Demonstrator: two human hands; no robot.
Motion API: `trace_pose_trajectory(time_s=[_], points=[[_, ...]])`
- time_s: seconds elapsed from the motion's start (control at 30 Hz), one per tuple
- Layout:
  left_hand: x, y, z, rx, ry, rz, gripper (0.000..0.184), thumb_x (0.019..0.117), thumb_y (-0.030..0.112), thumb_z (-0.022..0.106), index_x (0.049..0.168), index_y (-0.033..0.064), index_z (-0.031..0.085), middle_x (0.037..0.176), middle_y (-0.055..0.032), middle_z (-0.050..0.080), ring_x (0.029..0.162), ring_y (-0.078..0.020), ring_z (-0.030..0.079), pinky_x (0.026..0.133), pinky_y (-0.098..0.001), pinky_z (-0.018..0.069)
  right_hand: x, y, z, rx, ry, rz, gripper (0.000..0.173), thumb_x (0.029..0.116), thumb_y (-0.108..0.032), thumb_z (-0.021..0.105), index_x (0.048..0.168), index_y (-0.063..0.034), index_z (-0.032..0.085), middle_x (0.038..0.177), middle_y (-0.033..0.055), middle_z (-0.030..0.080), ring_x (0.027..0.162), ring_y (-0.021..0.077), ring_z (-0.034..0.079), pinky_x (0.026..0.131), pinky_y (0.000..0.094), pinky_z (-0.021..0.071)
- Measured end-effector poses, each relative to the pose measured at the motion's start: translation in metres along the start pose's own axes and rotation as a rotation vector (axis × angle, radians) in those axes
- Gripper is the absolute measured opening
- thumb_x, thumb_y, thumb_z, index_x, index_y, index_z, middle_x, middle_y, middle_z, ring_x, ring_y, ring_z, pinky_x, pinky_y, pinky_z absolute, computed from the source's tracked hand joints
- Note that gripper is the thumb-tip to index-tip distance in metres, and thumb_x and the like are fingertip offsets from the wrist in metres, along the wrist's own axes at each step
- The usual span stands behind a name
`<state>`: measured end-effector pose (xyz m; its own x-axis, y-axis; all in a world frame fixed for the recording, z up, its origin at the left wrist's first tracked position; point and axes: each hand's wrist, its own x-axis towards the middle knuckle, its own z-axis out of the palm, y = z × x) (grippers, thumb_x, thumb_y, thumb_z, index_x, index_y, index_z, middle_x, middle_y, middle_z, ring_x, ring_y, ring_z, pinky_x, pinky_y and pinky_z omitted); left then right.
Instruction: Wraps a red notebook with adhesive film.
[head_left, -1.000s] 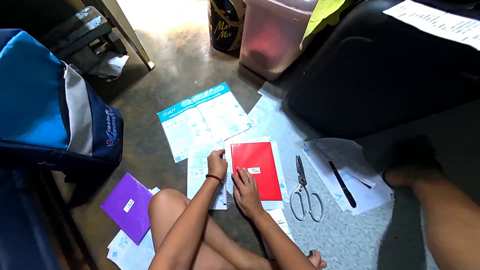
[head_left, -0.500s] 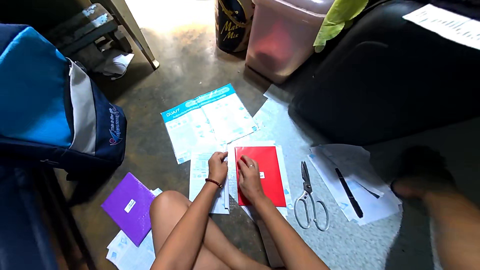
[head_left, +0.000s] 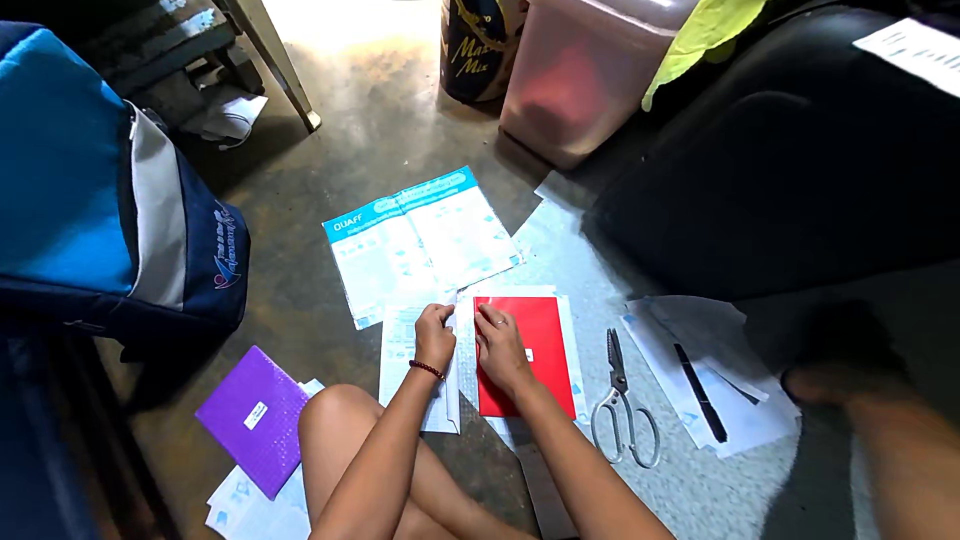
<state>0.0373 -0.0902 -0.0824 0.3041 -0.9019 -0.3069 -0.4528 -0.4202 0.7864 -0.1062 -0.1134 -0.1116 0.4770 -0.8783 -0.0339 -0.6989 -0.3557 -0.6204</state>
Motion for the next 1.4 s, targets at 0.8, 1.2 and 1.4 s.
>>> trace_pose_trajectory(time_s=[0.8,1.2,1.4], points=[[-0.013,-0.020,0.005,0.109,-0.023,0.151,0.043,0.0875,-0.004,0.068,0.131,-0.0034,0.064,0.138,-0.0306,0.049,0.112,-0.0347,0.063,0.093,-0.0402,0.0563,-0.140,0.141,-0.120,-0.060,0.630,1.034,0.039,0.0994,-0.012,0.056,0.136,0.0010,0.062,0.148,0.0309,0.047,0.139,0.0515,0.039,0.109,0.0658,0.0348],[-0.021,-0.023,0.022,0.079,0.024,0.237,0.066,0.0859,0.000,0.070,0.148,0.0006,0.049,0.150,-0.0307,0.040,0.124,-0.0412,0.057,0.101,-0.0477,0.0528,-0.137,0.147,-0.114,-0.162,0.574,0.960,0.033,0.1044,-0.013,0.048,0.127,0.0047,0.064,0.140,0.0339,0.051,0.136,0.0532,0.042,0.107,0.0685,0.0333],[-0.031,-0.020,0.026,0.162,0.073,0.279,0.049,0.0846,0.001,0.071,0.133,0.0015,0.065,0.150,-0.0323,0.043,0.130,-0.0455,0.053,0.108,-0.0519,0.0469,-0.135,0.146,-0.109,-0.117,0.634,0.769,0.046,0.1074,-0.017,0.035,0.140,0.0115,0.051,0.145,0.0330,0.050,0.140,0.0431,0.046,0.117,0.0532,0.0330]])
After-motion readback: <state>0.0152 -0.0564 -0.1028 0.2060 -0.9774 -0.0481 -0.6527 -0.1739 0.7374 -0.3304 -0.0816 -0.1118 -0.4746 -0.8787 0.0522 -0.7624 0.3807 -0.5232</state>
